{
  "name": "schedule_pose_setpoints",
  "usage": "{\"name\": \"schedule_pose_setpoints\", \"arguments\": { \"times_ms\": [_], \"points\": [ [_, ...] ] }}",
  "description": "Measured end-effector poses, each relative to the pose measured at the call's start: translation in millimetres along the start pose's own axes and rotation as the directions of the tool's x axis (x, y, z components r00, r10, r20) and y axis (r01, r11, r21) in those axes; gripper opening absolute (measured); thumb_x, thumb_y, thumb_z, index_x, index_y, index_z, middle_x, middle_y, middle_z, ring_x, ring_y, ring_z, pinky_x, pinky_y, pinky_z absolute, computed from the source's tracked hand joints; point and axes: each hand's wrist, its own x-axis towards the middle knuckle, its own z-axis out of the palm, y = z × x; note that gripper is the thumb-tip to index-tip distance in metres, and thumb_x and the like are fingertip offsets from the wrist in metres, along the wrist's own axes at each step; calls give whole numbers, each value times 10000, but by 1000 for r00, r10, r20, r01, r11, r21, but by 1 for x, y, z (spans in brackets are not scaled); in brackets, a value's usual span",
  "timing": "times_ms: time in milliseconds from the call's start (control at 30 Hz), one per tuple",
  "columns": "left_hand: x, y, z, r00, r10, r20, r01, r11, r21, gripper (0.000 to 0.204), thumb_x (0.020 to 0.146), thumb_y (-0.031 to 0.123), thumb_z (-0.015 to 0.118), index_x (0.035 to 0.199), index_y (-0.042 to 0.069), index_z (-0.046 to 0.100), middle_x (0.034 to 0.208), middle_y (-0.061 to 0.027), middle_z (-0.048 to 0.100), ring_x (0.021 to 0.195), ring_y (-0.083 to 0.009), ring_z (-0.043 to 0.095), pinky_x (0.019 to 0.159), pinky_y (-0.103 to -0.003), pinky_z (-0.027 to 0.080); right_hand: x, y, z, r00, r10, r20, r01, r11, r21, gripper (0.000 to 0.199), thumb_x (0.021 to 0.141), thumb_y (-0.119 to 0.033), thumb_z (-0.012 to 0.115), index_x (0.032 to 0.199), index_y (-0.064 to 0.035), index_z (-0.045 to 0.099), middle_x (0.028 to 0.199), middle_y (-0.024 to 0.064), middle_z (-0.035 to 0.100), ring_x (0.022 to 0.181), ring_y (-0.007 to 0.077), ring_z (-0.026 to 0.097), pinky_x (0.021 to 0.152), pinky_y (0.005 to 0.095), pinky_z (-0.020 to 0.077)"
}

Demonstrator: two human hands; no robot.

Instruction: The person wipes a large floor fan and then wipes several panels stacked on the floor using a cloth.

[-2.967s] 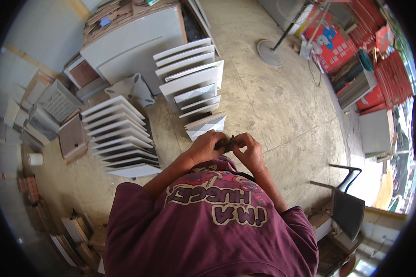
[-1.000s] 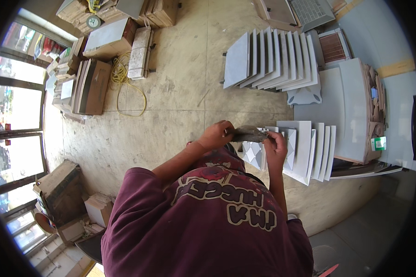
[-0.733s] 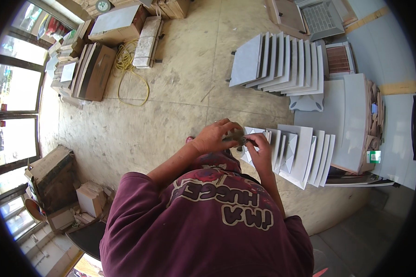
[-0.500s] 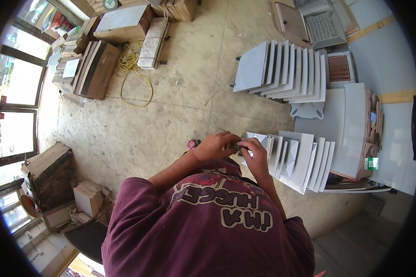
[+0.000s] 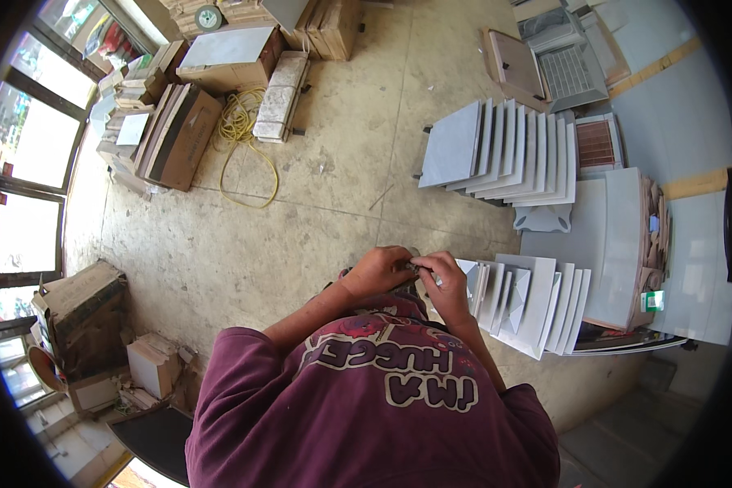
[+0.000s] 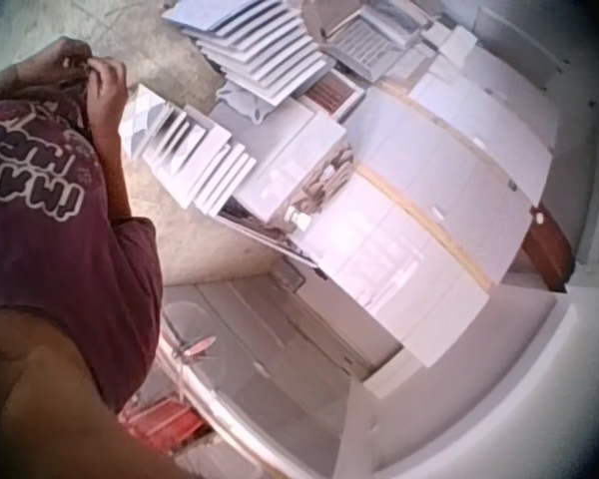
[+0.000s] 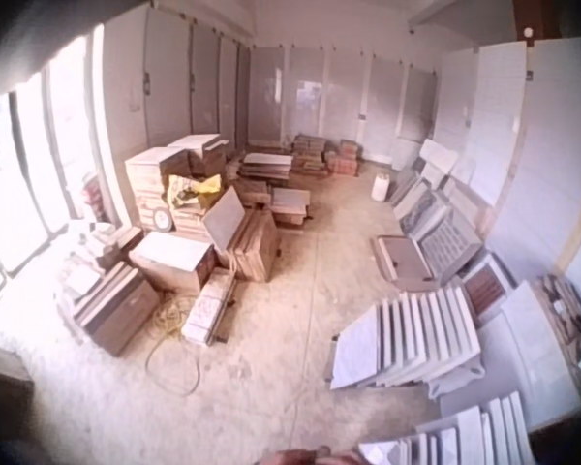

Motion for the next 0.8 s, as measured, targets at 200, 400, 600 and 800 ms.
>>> {"name": "schedule_pose_setpoints", "arguments": {
  "times_ms": [200, 400, 600, 800],
  "points": [
    [14, -7, -15, 994, -107, -39, 94, 967, -237, 143, 779, 71, 631, 896, -8, 605, 719, -40, 608, 646, -81, 546, 580, -237, 450, 36, 7, -1, 999, 1, 38, -1, 1000, -4, 216, 755, -14, 616, 960, -81, 610, 881, 90, 568, 799, 249, 595, 664, 312, 476],
    [61, -18, -30, 969, -222, -112, 173, 924, -341, 140, 798, 57, 616, 918, -14, 601, 757, -40, 625, 702, -80, 566, 643, -224, 463, 100, 29, -9, 988, -120, 97, 121, 993, -11, 191, 758, -22, 613, 942, -75, 612, 857, 85, 565, 760, 252, 590, 644, 309, 472],
    [131, -7, -48, 953, -226, -202, 144, 924, -355, 149, 812, 73, 618, 928, -19, 602, 781, -49, 632, 732, -80, 573, 662, -222, 471, 178, 47, -48, 973, -165, 164, 161, 986, 37, 129, 775, -51, 599, 902, -76, 600, 827, 86, 548, 727, 270, 580, 619, 329, 470],
    [189, -11, -51, 912, -255, -322, 88, 886, -455, 125, 830, 60, 596, 924, -23, 602, 788, -45, 627, 717, -90, 573, 657, -231, 478, 244, 71, -74, 956, -223, 189, 214, 974, 69, 128, 763, -29, 609, 887, -61, 603, 827, 82, 550, 746, 246, 575, 651, 308, 463]
  ]
}}
